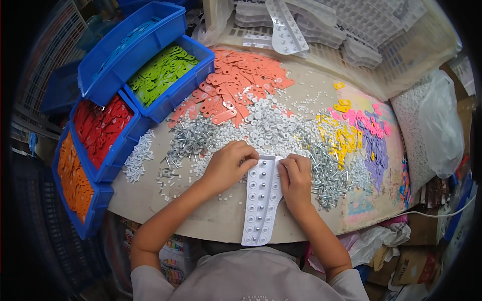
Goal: Assembling toy xylophones by manually placing colored plastic bars onto white base frames.
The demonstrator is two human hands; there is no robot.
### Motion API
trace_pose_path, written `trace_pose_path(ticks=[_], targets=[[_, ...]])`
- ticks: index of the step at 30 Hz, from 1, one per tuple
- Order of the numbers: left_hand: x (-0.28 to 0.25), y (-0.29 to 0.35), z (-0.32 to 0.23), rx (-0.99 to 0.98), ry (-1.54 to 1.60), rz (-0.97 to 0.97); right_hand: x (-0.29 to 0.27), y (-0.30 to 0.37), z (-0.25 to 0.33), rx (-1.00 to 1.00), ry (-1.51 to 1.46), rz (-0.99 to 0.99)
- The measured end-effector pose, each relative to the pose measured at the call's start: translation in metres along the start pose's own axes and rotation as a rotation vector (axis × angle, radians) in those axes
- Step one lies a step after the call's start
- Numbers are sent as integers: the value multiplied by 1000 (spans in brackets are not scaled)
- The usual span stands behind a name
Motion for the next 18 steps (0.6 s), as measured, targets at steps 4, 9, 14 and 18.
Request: trace_pose_path(ticks=[4, 9, 14, 18], targets=[[0, -1, -2, -201, 107, -3, 0, 0, -1, -20, 18, -6], [7, 9, -9, 504, -564, -80, 0, 0, -2, -44, 33, -31], [10, 8, -3, 633, -622, -79, 1, 0, -2, -53, 32, -31], [11, 10, 11, 629, -497, -145, 2, -1, -3, -65, 30, -33]])
Point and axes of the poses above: each hand's wrist, its own y-axis away from the middle knuckle, its own x-axis out of the palm, z = x × y, the point moved 2 cm from there along -y, towards the middle knuckle, and after that the axes turned 11 degrees about x, right-handed, at the moved point
